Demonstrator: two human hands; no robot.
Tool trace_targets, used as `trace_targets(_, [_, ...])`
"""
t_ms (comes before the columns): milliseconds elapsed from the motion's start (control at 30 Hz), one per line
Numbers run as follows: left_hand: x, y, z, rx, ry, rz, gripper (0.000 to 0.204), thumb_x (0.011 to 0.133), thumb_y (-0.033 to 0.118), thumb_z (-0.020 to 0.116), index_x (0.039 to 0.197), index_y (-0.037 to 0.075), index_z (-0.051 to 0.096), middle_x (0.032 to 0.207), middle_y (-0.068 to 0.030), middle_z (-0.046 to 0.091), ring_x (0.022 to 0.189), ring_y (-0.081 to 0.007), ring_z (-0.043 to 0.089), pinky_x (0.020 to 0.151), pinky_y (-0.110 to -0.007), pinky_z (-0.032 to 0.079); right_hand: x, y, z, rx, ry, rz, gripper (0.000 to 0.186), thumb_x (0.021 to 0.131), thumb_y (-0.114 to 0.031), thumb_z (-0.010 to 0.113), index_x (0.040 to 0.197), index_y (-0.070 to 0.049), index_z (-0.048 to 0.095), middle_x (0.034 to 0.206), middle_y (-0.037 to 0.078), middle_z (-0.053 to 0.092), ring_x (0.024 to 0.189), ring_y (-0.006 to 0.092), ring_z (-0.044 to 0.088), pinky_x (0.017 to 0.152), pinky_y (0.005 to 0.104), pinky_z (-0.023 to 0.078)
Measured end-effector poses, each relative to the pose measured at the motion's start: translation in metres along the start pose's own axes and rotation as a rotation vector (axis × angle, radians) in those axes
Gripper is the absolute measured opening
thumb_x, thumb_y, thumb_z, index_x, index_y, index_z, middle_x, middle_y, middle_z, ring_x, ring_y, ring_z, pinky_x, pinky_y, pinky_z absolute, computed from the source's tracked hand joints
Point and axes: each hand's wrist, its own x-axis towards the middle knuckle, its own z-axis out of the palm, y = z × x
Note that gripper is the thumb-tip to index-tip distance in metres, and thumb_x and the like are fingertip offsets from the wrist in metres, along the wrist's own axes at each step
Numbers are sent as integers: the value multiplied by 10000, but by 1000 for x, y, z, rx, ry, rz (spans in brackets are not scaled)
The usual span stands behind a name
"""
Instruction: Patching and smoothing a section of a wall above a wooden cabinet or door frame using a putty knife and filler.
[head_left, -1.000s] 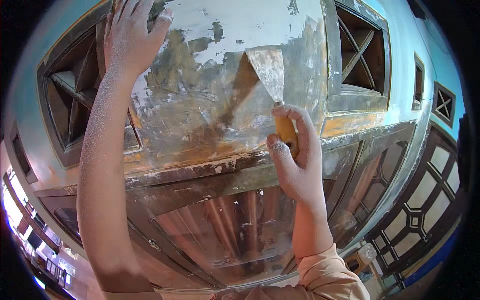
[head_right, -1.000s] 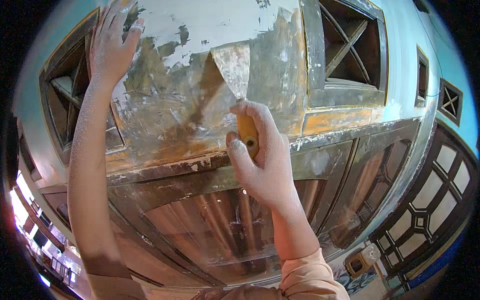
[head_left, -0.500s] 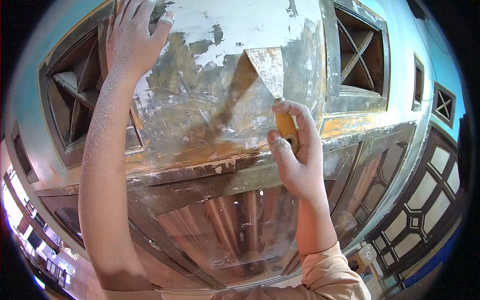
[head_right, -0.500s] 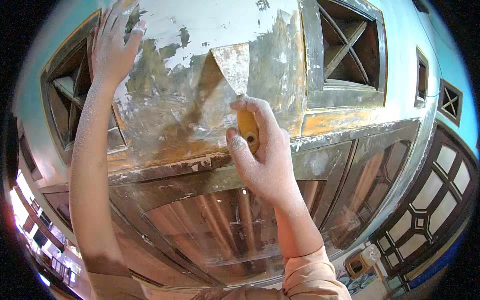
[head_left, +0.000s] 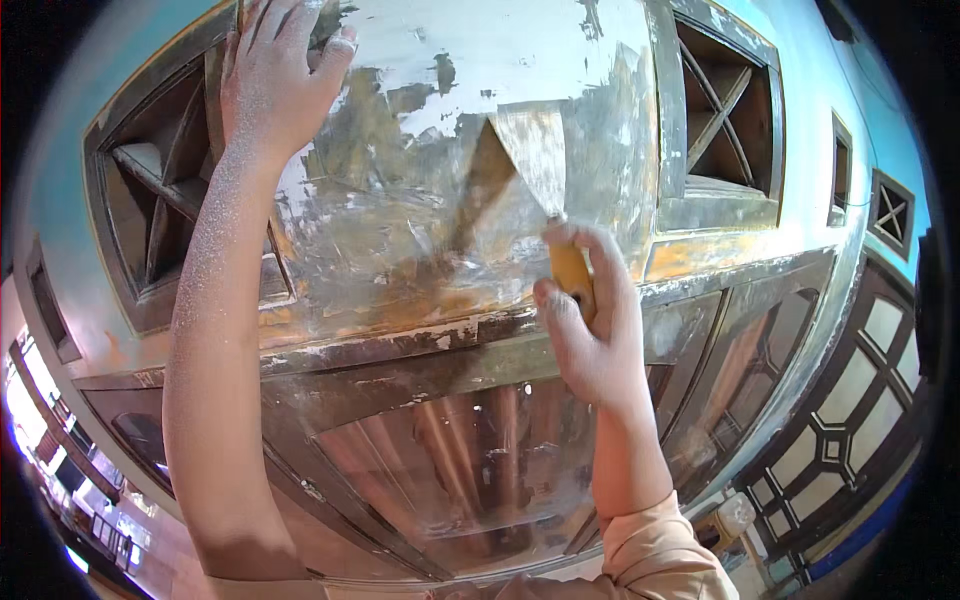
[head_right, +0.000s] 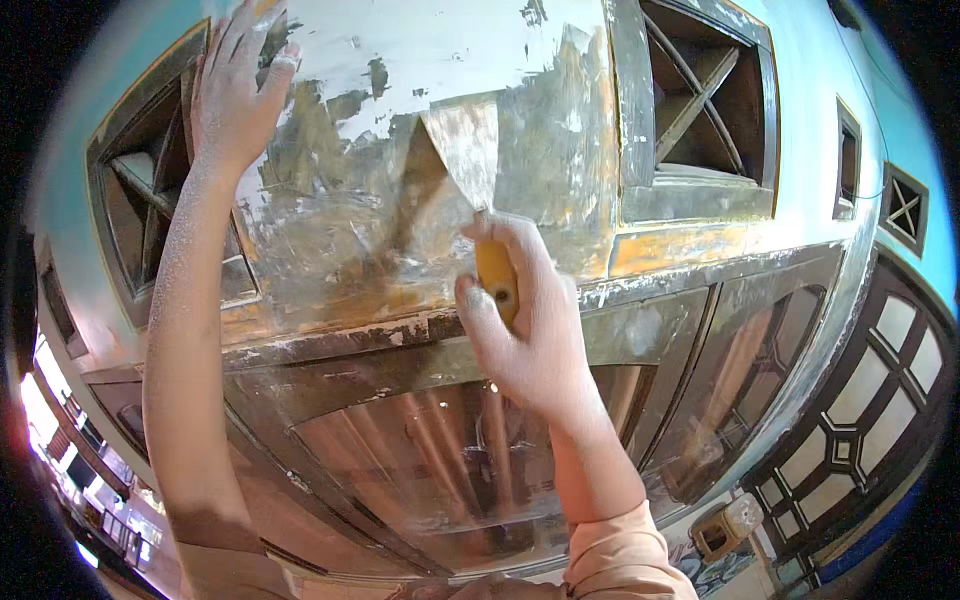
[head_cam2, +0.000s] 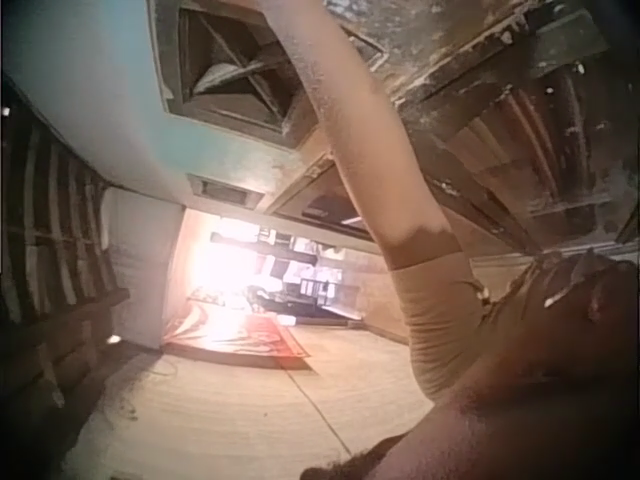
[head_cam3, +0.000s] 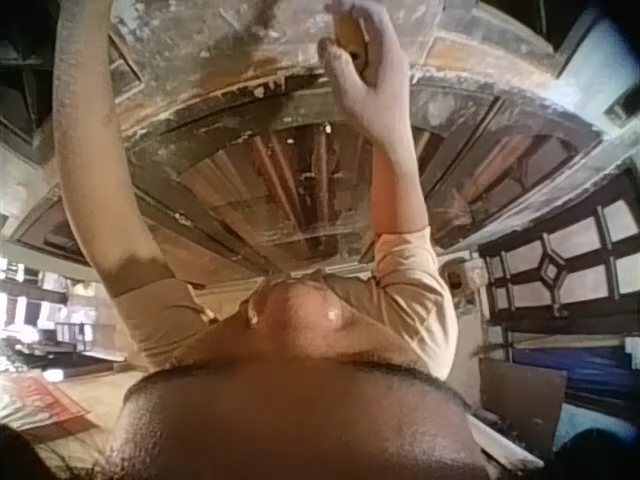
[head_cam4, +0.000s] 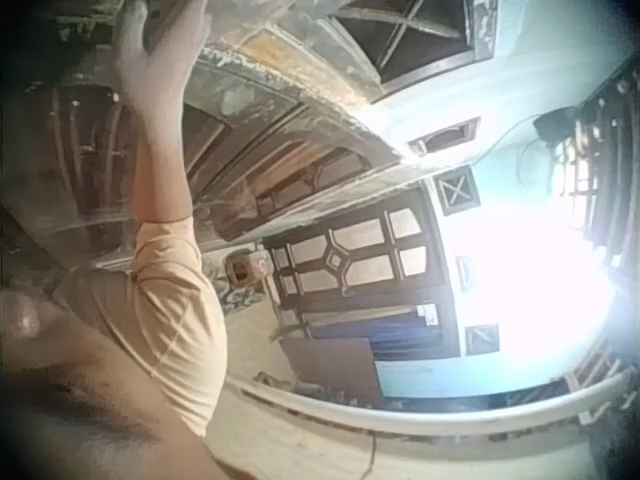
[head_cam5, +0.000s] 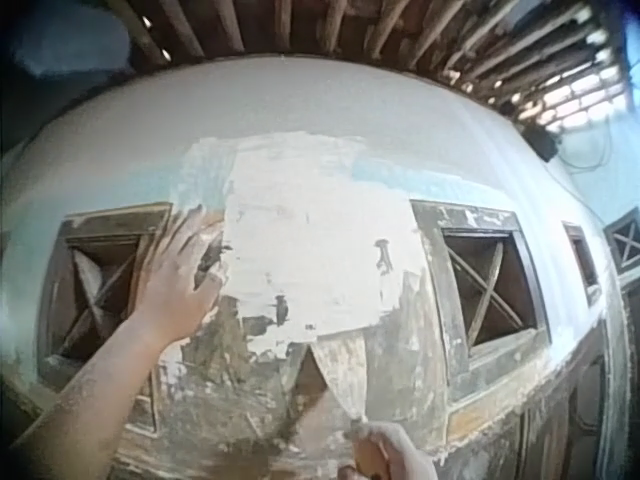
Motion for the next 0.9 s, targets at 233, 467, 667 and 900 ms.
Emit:
trace_targets(233, [-1,10,1,48,13,-51,575,952,313,574,1452,34,516,1608,-219,375,1529,-375,284,1250,-485,236,-4,1,1,-77,-11,-42,336,934,-71,610,1262,-30,548,809,82,573,717,118,513,695,286,459])
trace_targets(467, [0,6,1,-26,42,-21,568,953,309,571,1457,54,513,1597,-202,395,1527,-360,293,1250,-486,240,0,1,5,-12,-16,15,352,926,-70,627,1265,-19,547,846,101,589,745,137,533,723,294,470])
trace_targets(667, [-3,4,1,-7,61,8,558,946,316,573,1434,48,537,1566,-182,445,1512,-357,324,1242,-475,259,11,-13,7,26,-41,51,346,935,-50,613,1271,-14,540,857,92,589,758,122,534,715,286,464])
trace_targets(900, [-2,12,-3,8,8,-75,599,959,356,551,1476,56,510,1624,-214,353,1533,-357,282,1252,-481,237,-6,2,16,26,-46,-27,369,935,-61,621,1290,-21,530,884,90,596,764,118,532,717,283,466])
